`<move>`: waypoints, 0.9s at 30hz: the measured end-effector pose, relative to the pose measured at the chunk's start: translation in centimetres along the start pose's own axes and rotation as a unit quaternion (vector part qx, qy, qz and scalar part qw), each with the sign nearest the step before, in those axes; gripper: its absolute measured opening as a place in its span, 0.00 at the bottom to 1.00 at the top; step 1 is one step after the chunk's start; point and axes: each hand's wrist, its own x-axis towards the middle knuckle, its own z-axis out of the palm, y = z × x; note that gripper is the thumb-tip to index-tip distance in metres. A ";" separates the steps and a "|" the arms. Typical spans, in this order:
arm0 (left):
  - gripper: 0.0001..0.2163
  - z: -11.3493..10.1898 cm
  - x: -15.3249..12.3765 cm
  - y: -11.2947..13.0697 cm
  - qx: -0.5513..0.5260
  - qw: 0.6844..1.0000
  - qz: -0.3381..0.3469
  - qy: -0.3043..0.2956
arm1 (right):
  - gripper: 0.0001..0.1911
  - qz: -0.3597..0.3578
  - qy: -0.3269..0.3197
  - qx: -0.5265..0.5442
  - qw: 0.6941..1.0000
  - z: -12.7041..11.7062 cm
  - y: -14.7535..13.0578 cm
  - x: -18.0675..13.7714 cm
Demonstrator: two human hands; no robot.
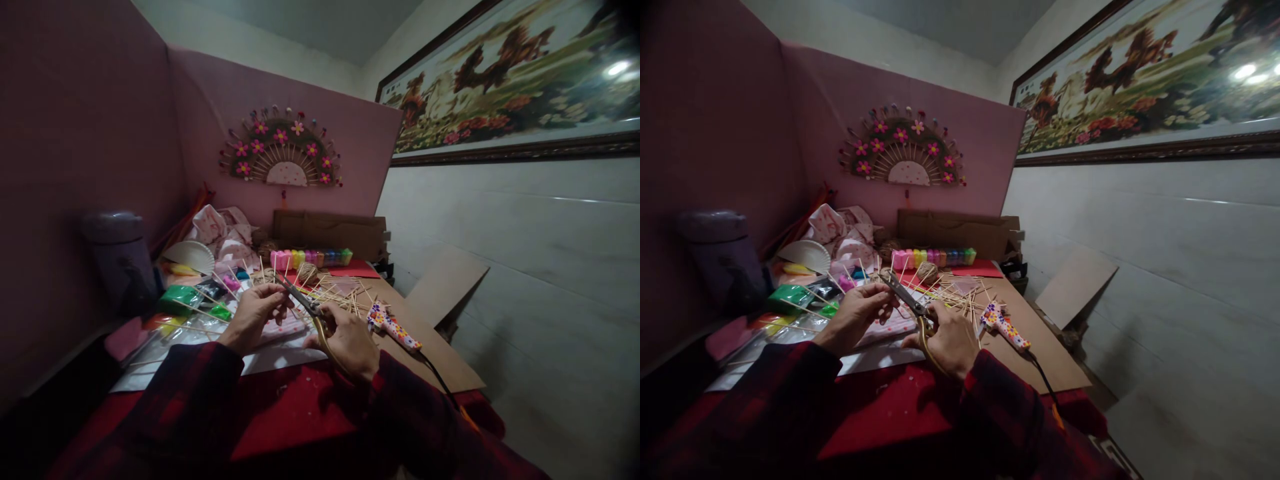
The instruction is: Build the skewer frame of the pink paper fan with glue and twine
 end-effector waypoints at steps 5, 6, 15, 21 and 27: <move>0.07 -0.1 0.1 -0.3 0.005 1.000 0.015 -0.016 | 0.25 -0.008 0.003 -0.006 1.000 -0.1 -0.3 0.2; 0.07 0.0 0.1 -0.3 0.006 1.000 0.014 -0.018 | 0.24 -0.008 0.006 -0.010 1.000 -0.1 -0.4 0.2; 0.10 -0.1 0.1 -0.2 0.016 1.000 0.003 -0.019 | 0.19 0.039 -0.026 0.060 0.997 0.0 -0.3 0.2; 0.10 -0.2 0.1 -0.2 0.034 0.999 0.013 -0.010 | 0.23 0.046 -0.063 0.082 0.994 -0.6 -0.9 0.2; 0.06 -0.1 0.2 -0.3 0.048 0.999 0.015 -0.015 | 0.21 0.029 -0.037 0.043 0.998 -0.4 -1.3 0.2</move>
